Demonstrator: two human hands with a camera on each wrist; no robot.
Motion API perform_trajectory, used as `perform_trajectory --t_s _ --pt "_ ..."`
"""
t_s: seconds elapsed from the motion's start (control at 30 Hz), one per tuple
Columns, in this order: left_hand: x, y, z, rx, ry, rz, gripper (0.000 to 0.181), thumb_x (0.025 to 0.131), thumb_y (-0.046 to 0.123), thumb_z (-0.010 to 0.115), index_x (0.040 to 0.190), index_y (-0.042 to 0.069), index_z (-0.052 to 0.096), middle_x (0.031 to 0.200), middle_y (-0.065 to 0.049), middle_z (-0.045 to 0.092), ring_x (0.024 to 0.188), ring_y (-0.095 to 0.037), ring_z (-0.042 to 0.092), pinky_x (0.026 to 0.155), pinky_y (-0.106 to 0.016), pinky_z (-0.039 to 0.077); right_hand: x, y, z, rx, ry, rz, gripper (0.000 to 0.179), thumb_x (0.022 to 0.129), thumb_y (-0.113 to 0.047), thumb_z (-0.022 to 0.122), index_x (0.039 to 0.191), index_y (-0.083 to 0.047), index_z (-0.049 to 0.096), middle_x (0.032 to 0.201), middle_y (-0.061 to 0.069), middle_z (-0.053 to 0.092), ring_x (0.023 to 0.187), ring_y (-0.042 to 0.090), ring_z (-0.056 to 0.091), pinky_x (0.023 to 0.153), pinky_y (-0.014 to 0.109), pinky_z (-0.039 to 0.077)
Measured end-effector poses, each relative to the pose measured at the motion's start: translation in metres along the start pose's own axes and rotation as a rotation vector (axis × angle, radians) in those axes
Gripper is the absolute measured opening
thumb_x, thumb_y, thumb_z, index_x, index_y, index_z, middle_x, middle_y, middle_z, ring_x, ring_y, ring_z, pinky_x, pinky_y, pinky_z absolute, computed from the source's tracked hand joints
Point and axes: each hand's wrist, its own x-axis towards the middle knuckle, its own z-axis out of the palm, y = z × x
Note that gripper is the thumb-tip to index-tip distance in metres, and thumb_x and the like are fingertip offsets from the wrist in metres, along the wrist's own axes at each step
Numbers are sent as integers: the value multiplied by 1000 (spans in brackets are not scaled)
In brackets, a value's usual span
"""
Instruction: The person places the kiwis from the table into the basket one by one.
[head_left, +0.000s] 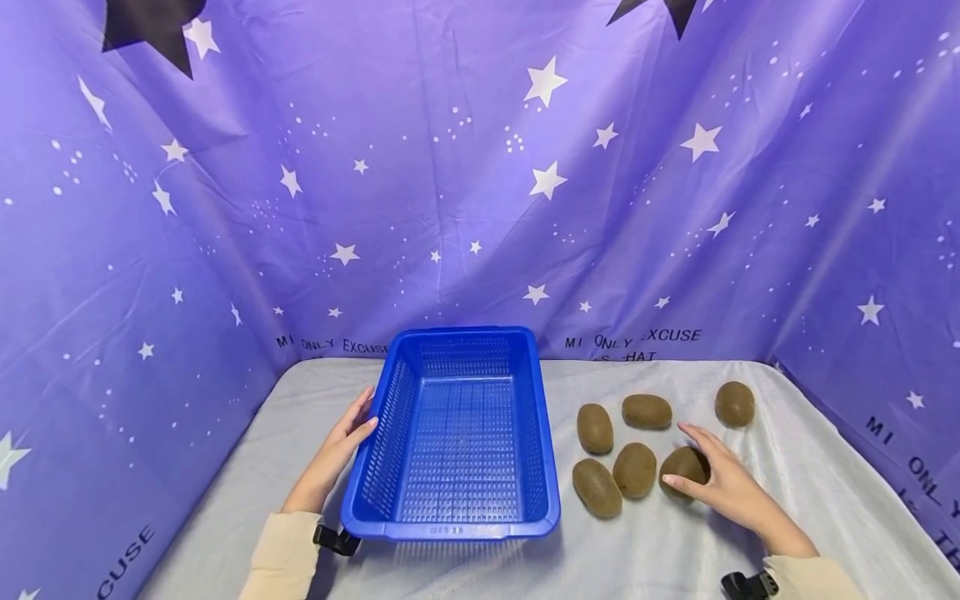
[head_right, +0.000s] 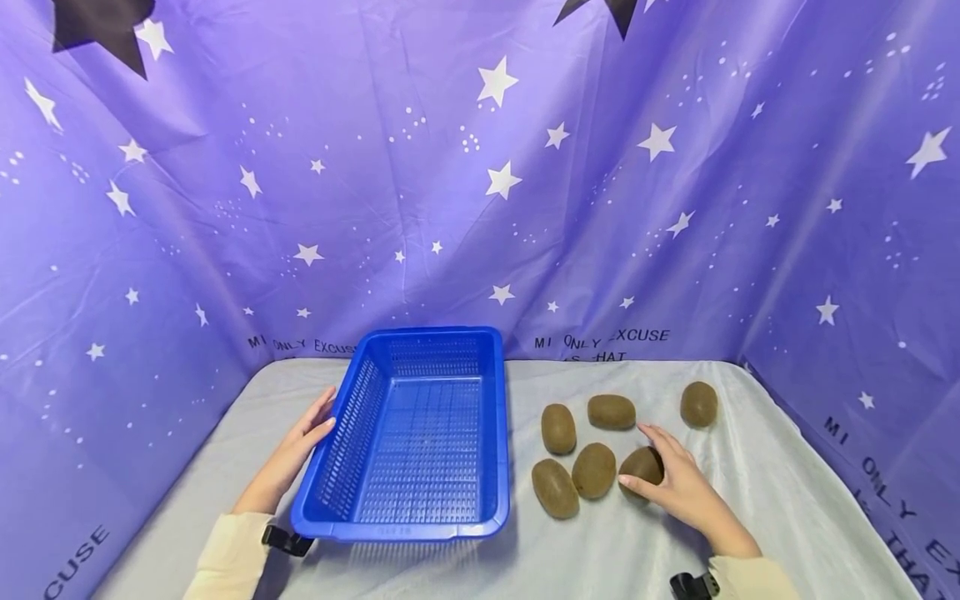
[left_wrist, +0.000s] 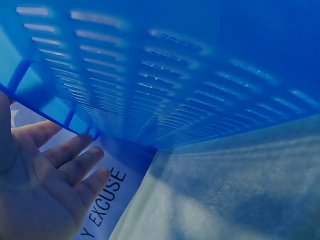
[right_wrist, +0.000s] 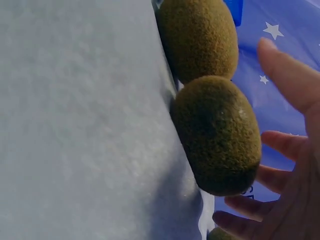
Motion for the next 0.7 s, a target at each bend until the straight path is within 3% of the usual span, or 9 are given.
perform_trajectory --t_s 0.1,0.2,0.33,0.47,0.6,0.7 --pt "0 0 1 4 1 -21 64 97 18 51 151 12 19 152 -18 25 136 -32 25 107 -40 25 1 2 4 -18 10 -14 83 72 -22 80 136 8 37 133 32 38 117 51 36 110 27 18" --pt "0 -1 2 -2 -14 -36 67 96 18 53 152 14 18 153 -17 22 136 -31 26 100 -24 33 1 3 8 -34 17 -23 85 69 -21 82 134 9 38 131 32 40 115 49 39 91 -1 7" --pt "0 -2 3 -24 -19 -36 68 95 17 54 152 15 17 155 -16 19 137 -32 24 91 -11 34 0 5 11 -53 33 -37 86 64 -20 84 131 11 40 127 32 43 113 48 42 89 -2 8" --pt "1 -2 4 -34 -10 -36 69 95 17 54 152 13 16 156 -14 15 138 -31 21 91 -9 34 -1 5 14 -84 50 -41 86 60 -20 87 127 12 44 122 30 48 108 46 47 88 -1 15" --pt "1 -2 5 -34 -8 -35 70 95 17 54 152 11 14 157 -13 11 140 -31 17 91 -9 33 -1 4 13 -109 39 2 86 60 -23 87 126 11 45 120 29 49 104 43 51 84 18 38" --pt "2 -3 6 -41 -13 -24 70 95 16 53 152 9 13 157 -14 10 140 -32 16 92 -9 33 -1 3 13 -122 28 34 84 61 -25 87 125 10 45 119 28 50 103 42 52 76 37 46"
